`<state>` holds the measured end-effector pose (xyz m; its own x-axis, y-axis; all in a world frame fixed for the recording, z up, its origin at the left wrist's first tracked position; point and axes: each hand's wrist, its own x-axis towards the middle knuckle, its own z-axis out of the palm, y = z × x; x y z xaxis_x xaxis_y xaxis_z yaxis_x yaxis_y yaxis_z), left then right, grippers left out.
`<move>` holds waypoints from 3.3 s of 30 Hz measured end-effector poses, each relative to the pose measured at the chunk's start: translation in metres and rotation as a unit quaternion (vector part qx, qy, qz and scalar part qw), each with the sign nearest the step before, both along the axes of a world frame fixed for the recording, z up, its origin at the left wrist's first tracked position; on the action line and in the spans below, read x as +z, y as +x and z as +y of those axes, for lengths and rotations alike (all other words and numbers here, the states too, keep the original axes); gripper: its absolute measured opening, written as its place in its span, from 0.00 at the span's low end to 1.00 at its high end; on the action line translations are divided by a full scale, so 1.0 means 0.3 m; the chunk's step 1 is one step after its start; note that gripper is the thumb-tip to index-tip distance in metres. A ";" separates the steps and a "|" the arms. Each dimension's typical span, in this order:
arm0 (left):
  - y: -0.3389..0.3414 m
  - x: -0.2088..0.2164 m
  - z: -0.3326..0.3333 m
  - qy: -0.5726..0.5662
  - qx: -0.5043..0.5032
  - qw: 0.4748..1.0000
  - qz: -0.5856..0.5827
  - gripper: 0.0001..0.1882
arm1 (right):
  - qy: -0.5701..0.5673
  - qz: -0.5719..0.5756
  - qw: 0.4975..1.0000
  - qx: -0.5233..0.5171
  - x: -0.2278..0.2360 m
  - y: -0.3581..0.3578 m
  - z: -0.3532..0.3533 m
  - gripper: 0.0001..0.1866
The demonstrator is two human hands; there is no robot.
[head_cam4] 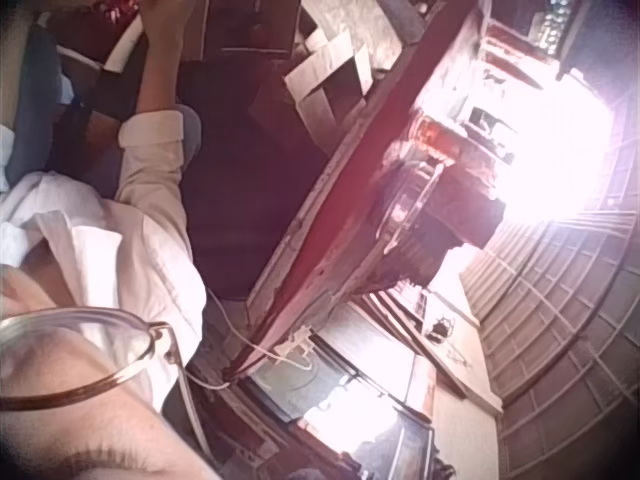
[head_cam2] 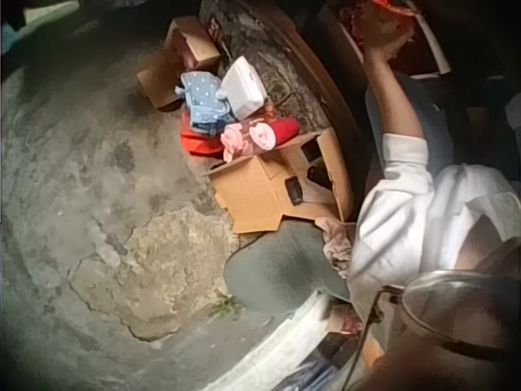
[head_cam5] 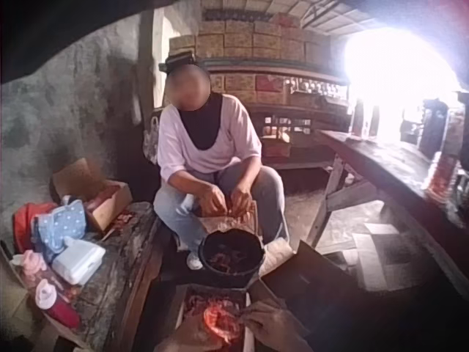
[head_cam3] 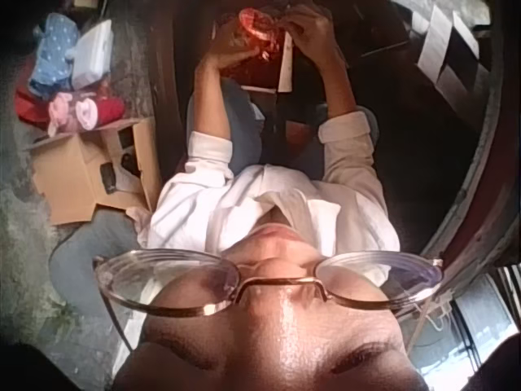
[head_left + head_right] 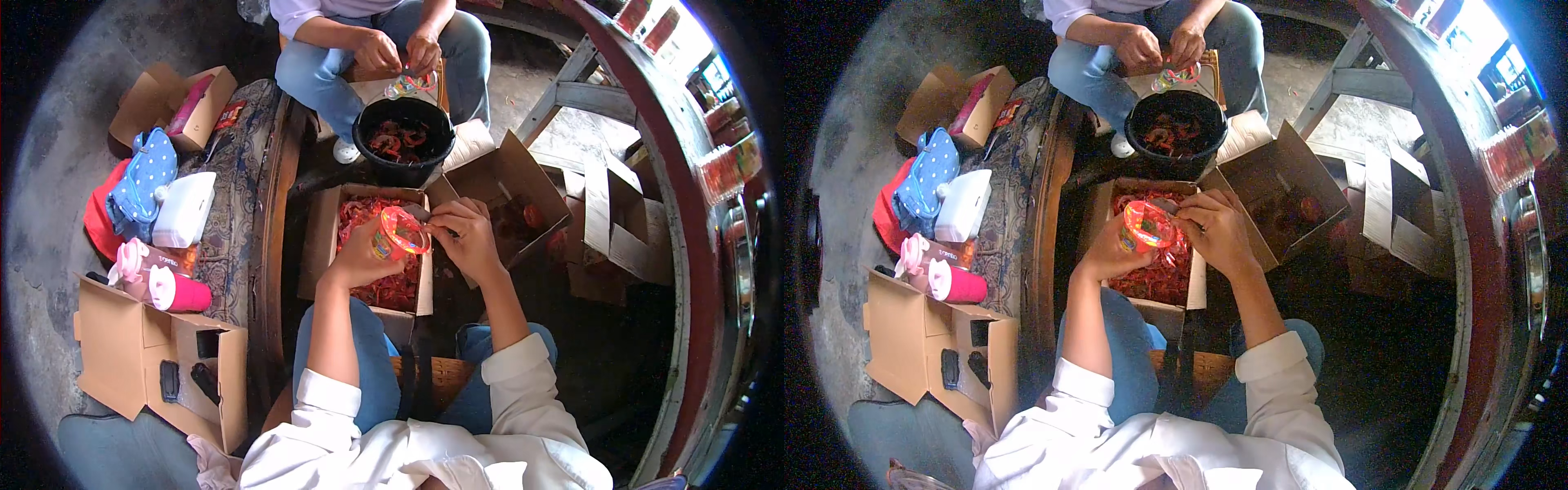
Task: The person sorts small packaged snack items from a cardboard box into a black bucket by hand, handling them one at a time.
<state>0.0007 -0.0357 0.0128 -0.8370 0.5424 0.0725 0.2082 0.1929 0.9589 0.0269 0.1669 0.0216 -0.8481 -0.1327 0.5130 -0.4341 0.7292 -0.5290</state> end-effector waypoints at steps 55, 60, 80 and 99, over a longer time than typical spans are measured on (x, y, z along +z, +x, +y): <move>-0.033 -0.046 0.030 -0.062 0.044 0.993 0.090 0.23 | 0.059 0.012 0.998 -0.011 -0.022 -0.010 0.013 0.04; -0.033 -0.054 0.017 -0.059 0.017 0.996 0.070 0.23 | 0.088 0.013 0.996 -0.022 -0.033 -0.009 0.016 0.05; -0.019 -0.019 0.014 -0.021 -0.004 0.999 -0.025 0.22 | 0.053 -0.041 0.998 -0.016 -0.038 -0.011 0.021 0.06; 0.003 0.046 0.063 -0.097 0.144 0.976 0.128 0.29 | -0.051 0.181 0.979 -0.072 0.046 0.038 0.031 0.07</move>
